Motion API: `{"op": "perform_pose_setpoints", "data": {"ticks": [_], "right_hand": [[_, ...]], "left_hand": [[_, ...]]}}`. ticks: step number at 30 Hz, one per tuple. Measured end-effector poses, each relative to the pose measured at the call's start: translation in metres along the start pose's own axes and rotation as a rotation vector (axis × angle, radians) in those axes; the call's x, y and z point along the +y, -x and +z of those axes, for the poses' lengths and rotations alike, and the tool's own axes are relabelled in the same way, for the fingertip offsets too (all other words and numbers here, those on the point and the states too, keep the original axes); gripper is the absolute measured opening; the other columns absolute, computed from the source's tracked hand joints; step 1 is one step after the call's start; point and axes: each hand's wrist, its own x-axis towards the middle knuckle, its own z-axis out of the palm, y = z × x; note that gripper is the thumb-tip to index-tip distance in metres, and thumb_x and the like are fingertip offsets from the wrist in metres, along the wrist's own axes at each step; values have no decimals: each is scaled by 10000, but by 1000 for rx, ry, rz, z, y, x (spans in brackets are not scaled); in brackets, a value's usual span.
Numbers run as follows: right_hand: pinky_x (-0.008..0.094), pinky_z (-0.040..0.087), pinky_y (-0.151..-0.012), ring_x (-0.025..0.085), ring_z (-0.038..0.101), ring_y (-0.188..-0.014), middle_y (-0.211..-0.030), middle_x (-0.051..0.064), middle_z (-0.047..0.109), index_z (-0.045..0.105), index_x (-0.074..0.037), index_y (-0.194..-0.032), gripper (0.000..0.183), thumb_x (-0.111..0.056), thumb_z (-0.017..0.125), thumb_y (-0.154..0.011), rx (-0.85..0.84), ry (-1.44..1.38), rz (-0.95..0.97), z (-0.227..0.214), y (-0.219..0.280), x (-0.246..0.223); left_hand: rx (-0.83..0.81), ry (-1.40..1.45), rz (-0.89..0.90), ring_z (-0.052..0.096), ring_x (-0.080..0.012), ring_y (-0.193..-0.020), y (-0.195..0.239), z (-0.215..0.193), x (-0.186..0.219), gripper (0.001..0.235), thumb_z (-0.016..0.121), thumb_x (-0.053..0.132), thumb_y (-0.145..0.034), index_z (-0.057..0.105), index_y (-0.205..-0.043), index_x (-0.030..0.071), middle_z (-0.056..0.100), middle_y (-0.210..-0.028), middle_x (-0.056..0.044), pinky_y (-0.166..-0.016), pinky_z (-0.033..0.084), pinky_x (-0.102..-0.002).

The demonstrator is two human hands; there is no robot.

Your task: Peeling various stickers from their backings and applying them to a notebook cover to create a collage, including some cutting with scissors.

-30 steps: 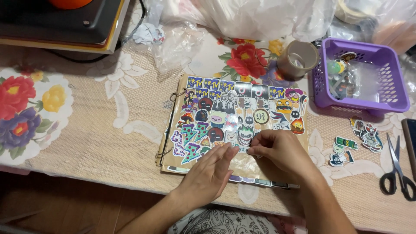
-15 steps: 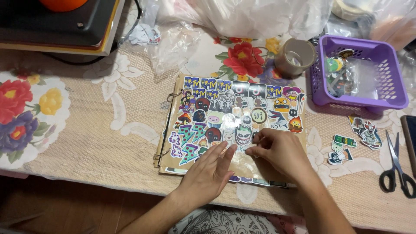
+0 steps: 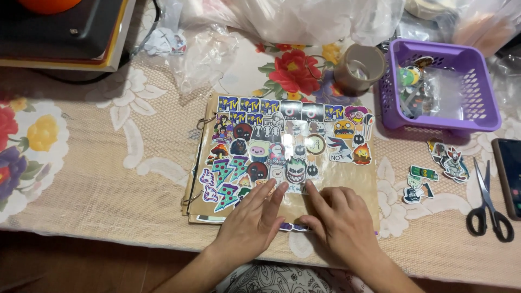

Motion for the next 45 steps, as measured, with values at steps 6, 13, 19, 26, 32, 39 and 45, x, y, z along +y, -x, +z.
{"op": "perform_pose_setpoints", "data": {"ticks": [6,13,19,26,32,39,45], "right_hand": [[397,519,-784,227,640,-1004,-1073,-9,634,652,-213,-1168,446,-496,709,-828,-296,-370,541,-22,-17,2],[408,499,-779,215,668,-969,-1019,-53,677,631,-214,-997,273,-420,721,-843,-397,-392,612,-24,-35,6],[302,497,-710,127,694,-725,-820,-77,795,752,-275,-1021,224,-396,702,-839,-370,-520,818,-28,-40,-1],[256,536,-714,80,712,-693,-809,-70,803,773,-246,-968,181,-317,784,-802,-144,-525,835,-17,-36,-3],[287,533,-694,98,716,-682,-785,-89,797,785,-268,-949,168,-343,768,-799,-172,-450,842,-14,-37,-3],[436,428,-418,233,578,-862,-909,17,549,731,-253,-1062,201,-342,709,-882,-55,-187,508,-5,-24,-7],[390,469,-595,285,529,-796,-868,60,550,675,-226,-1171,309,-431,579,-961,-60,-16,144,-9,-24,-11]], "left_hand": [[12,-2,-2,471,-420,-1409,-1,-1,1,807,646,176,-998,92,-1572,50,572,-1417,-262,-1183,366,-511],[0,-26,-14,478,-407,-1401,-1,-1,1,748,648,188,-990,178,-1548,21,558,-1422,-251,-1187,358,-499],[59,-40,36,502,-406,-1394,-1,-2,1,805,676,165,-988,133,-1562,15,583,-1412,-238,-1183,390,-507],[12,-17,11,473,-409,-1407,-3,-4,2,783,633,159,-999,111,-1570,40,595,-1398,-224,-1191,356,-503],[2,-23,17,437,-405,-1439,0,0,0,832,602,154,-1013,6,-1585,54,527,-1489,-190,-1205,336,-505],[29,-54,55,427,-404,-1461,0,2,-1,909,600,131,-1018,-98,-1599,87,436,-1592,-153,-1223,316,-511],[11,-94,67,402,-397,-1481,0,1,0,873,574,148,-1037,-91,-1599,87,396,-1616,-158,-1220,319,-504]]}}
